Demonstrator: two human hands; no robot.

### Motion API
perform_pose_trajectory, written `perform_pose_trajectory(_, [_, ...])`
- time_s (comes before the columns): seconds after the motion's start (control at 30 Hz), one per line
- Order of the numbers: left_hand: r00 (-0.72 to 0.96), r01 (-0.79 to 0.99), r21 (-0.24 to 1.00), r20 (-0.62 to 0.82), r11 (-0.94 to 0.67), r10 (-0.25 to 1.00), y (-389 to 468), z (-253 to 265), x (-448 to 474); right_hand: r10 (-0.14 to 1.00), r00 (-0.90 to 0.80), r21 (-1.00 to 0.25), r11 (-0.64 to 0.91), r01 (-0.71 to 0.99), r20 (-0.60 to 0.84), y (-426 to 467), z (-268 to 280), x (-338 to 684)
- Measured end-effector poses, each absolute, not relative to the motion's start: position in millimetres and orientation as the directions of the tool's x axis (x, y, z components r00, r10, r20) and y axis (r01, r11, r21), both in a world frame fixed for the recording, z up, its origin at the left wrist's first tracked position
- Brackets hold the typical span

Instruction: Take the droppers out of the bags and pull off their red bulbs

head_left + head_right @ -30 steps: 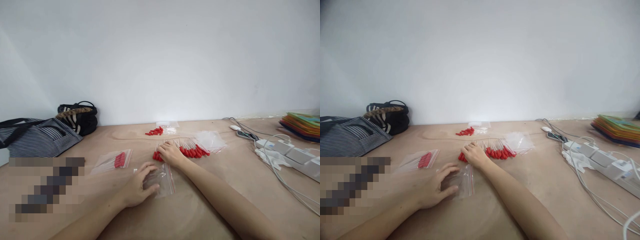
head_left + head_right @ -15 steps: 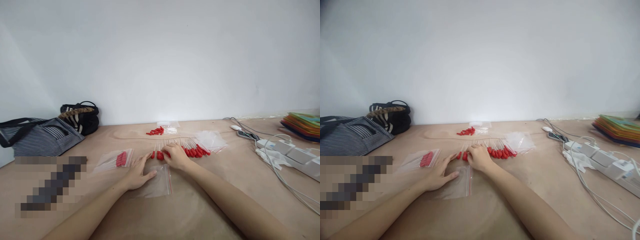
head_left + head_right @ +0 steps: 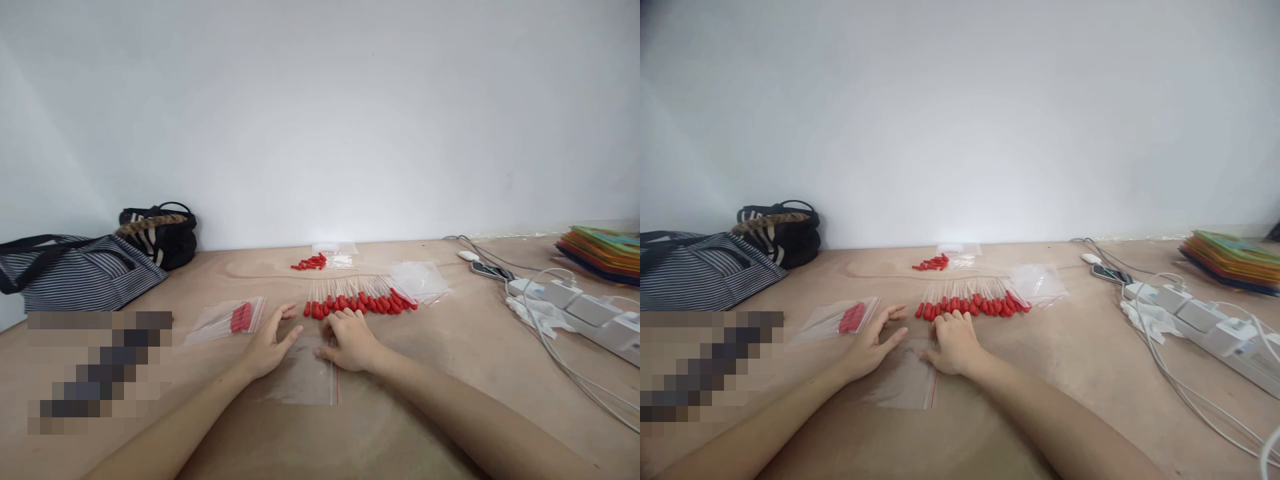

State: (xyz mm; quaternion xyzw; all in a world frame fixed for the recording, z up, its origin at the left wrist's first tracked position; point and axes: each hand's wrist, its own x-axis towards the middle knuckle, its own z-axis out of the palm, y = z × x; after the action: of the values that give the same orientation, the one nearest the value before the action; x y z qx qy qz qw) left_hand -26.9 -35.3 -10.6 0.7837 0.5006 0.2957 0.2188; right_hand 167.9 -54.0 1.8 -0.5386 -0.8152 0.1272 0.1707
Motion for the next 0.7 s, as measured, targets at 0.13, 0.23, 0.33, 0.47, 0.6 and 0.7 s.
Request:
perform_pose_trajectory(0.13, [0.297, 0.646, 0.644, 0.283, -0.41, 0.912, -38.0, -9.3, -25.3, 0.916, -0.393, -0.456, 0.382, 0.803, 0.075, -57.2, 0.5, 168.1])
perform_pose_trajectory(0.23, [0.253, 0.627, 0.668, 0.311, -0.4, 0.916, -37.0, -9.3, -26.3, 0.917, -0.392, -0.482, 0.374, 0.792, 0.068, -62.7, -1.1, 167.9])
perform_pose_trajectory(0.33, [0.177, 0.586, 0.731, 0.304, -0.349, 0.936, -34.4, -10.4, -28.6, 0.889, -0.432, -0.566, 0.435, 0.7, 0.15, -68.3, 0.9, 175.5])
perform_pose_trajectory(0.47, [0.129, 0.541, 0.788, 0.267, -0.293, 0.955, -32.5, -11.7, -30.0, 0.846, -0.385, -0.718, 0.523, 0.46, 0.369, -61.2, 11.9, 218.0])
perform_pose_trajectory(0.6, [0.163, 0.547, 0.779, 0.258, -0.305, 0.952, -32.7, -11.2, -28.9, 0.959, 0.132, -0.88, 0.167, 0.445, 0.249, -36.7, 19.0, 294.2])
perform_pose_trajectory(0.7, [0.182, 0.562, 0.766, 0.253, -0.312, 0.95, -32.8, -10.8, -28.3, 0.855, 0.51, -0.79, -0.25, 0.559, 0.09, -22.8, 14.9, 346.2])
